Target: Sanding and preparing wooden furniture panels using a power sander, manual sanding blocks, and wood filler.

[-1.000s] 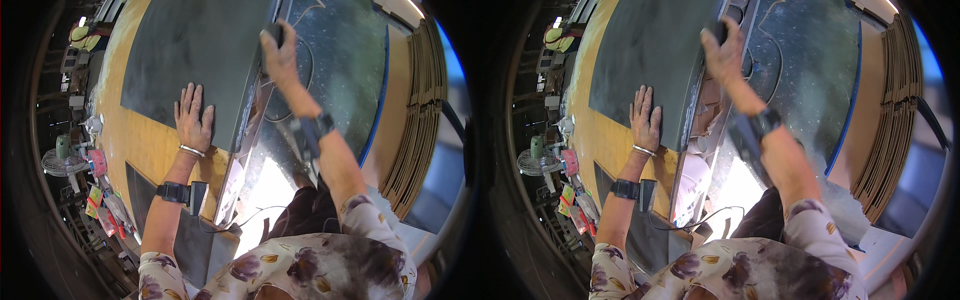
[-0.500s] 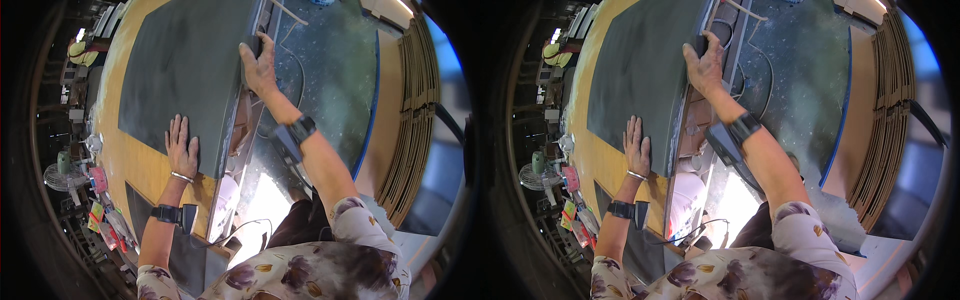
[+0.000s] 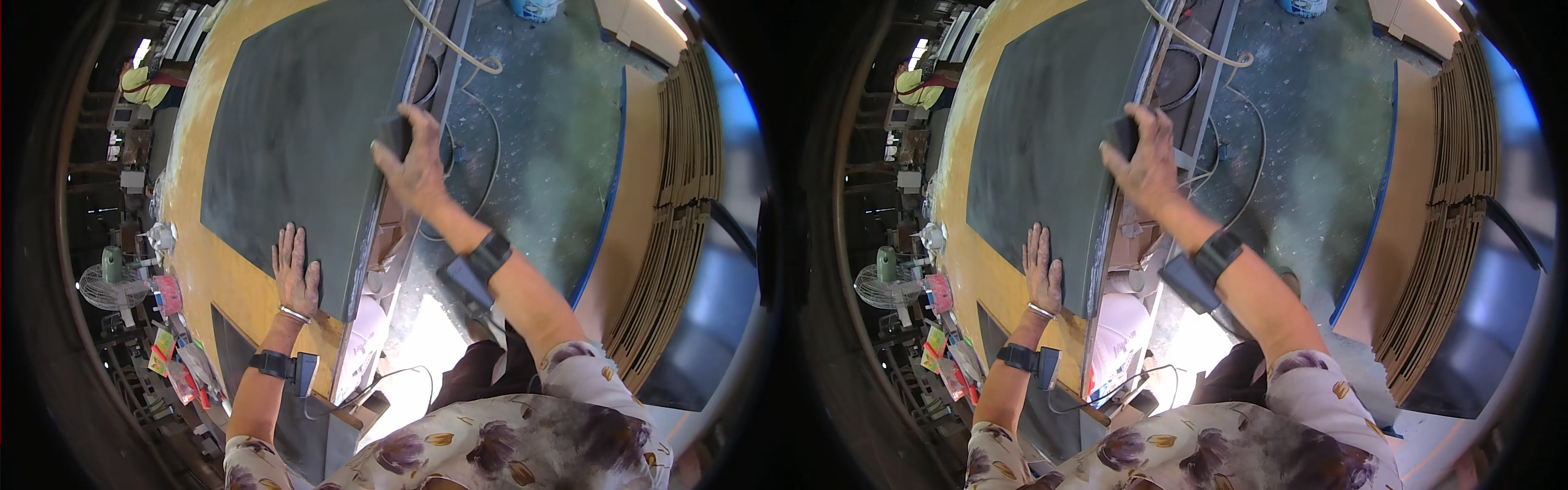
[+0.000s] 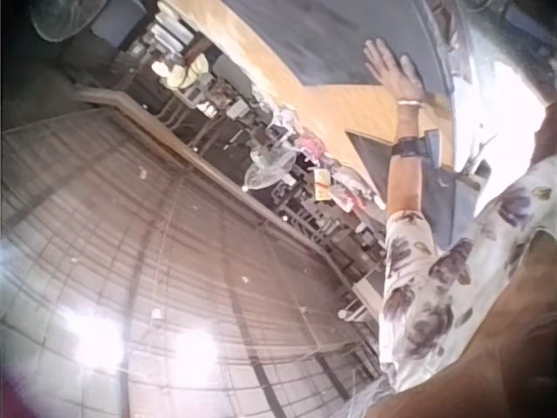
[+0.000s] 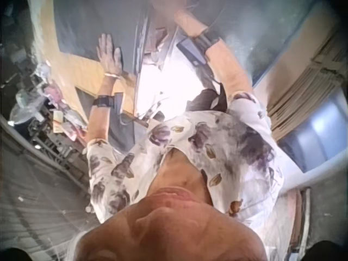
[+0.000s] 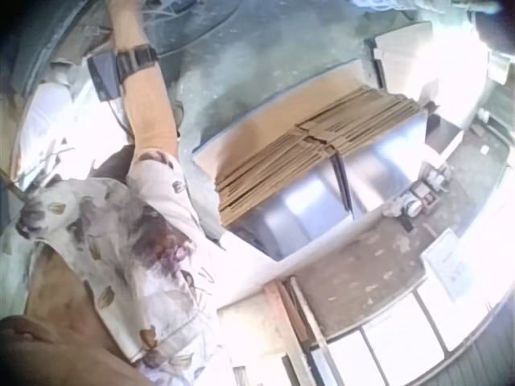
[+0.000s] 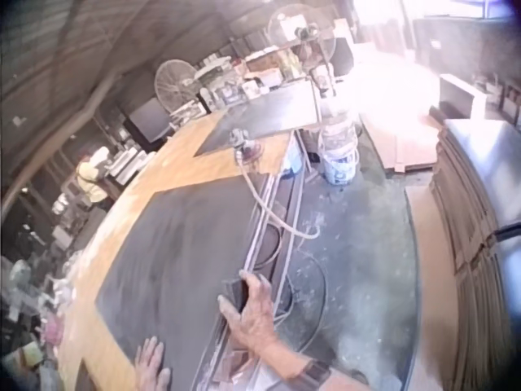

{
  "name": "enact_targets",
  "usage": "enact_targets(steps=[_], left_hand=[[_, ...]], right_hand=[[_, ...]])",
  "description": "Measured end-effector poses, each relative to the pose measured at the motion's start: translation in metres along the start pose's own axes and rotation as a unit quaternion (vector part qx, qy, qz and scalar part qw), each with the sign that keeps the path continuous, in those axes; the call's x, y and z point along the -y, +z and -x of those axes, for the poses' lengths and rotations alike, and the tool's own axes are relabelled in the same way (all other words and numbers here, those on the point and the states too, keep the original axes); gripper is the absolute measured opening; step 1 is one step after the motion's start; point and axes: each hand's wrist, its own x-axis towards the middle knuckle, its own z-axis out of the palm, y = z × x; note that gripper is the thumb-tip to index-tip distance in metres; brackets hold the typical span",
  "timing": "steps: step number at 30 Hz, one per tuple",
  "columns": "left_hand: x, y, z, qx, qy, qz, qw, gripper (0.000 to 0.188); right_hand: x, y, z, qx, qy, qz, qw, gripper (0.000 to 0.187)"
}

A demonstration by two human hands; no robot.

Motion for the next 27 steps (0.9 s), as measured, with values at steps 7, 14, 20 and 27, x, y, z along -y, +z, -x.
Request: enact_targets(steps=[7,14,20,27], left_hand=[[-0.026,0.002,0.005,-0.041,-0.027,0.006,0.999,0.060],[-0.060,0.009,-0.009,-0.068,-0.033,0.009,0.997,0.056],[-0.050,0.005,-0.019,-0.044,0.024,0.017,0.999,0.061],[-0.036,0.001,-0.025,-0.041,0.063,0.015,0.997,0.064]], right_hand=[[0.011,-0.068,0.007,0.087,0.429,-0.447,0.780,0.067],[0.029,-0.048,-0.032,0.075,0.141,0.017,0.987,0.057],[0.015,-0.037,-0.057,0.147,0.090,0.158,0.972,0.059],[0.050,-0.069,-0.050,0.064,0.089,0.135,0.985,0.070]])
